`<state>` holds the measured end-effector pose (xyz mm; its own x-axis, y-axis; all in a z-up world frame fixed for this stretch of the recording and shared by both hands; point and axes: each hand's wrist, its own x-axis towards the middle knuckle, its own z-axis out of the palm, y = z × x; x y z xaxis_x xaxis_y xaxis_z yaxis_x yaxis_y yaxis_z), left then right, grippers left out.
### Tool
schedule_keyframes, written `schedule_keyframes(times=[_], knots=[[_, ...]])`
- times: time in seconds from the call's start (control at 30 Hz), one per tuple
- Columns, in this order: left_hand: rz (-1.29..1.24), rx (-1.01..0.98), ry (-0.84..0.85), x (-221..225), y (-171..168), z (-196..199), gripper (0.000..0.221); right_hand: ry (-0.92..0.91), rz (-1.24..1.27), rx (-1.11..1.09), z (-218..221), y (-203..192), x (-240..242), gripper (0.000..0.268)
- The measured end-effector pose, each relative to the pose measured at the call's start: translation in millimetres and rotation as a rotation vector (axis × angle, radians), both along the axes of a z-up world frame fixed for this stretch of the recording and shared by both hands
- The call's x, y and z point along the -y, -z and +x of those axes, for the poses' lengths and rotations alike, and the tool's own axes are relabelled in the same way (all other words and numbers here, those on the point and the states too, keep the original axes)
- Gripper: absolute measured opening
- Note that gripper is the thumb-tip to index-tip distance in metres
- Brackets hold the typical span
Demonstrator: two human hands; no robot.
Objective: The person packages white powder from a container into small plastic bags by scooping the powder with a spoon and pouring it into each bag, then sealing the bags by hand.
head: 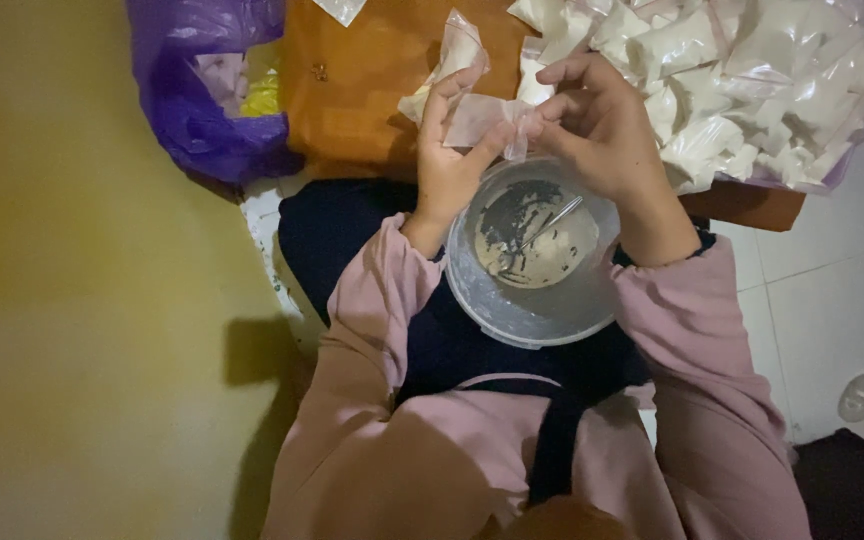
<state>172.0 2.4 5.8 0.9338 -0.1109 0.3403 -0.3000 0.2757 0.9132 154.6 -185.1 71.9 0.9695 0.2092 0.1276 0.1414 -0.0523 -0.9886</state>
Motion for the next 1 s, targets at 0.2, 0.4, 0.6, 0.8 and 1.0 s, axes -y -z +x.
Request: schedule_keyframes(times=[0.2, 0.4, 0.6, 0.8, 1.0], knots=[[-0.073, -0.047, 0.058, 0, 2, -1, 0.061, -0.003, 0.027, -0.017, 2, 3, 2, 0.043], [0.025, -0.014, -0.011, 1, 4, 2, 0.061, -0.013, 0.032, 0.034, 1, 6, -1, 0.038], [-0.219, -0.005, -0.163, -1, 18, 9, 0.052, 0.125, -0.213, 0.121, -6, -6, -9, 0.029], [0.339, 0.27, -0.371, -4, -37, -14, 0.031, 0.234, -0.497, 0.307, -8, -10, -16, 0.029], [0.22, 0.072, -0.064, 3, -41, -18, 0.033, 0.209, -0.567, 0.361, -9, -5, -16, 0.036]])
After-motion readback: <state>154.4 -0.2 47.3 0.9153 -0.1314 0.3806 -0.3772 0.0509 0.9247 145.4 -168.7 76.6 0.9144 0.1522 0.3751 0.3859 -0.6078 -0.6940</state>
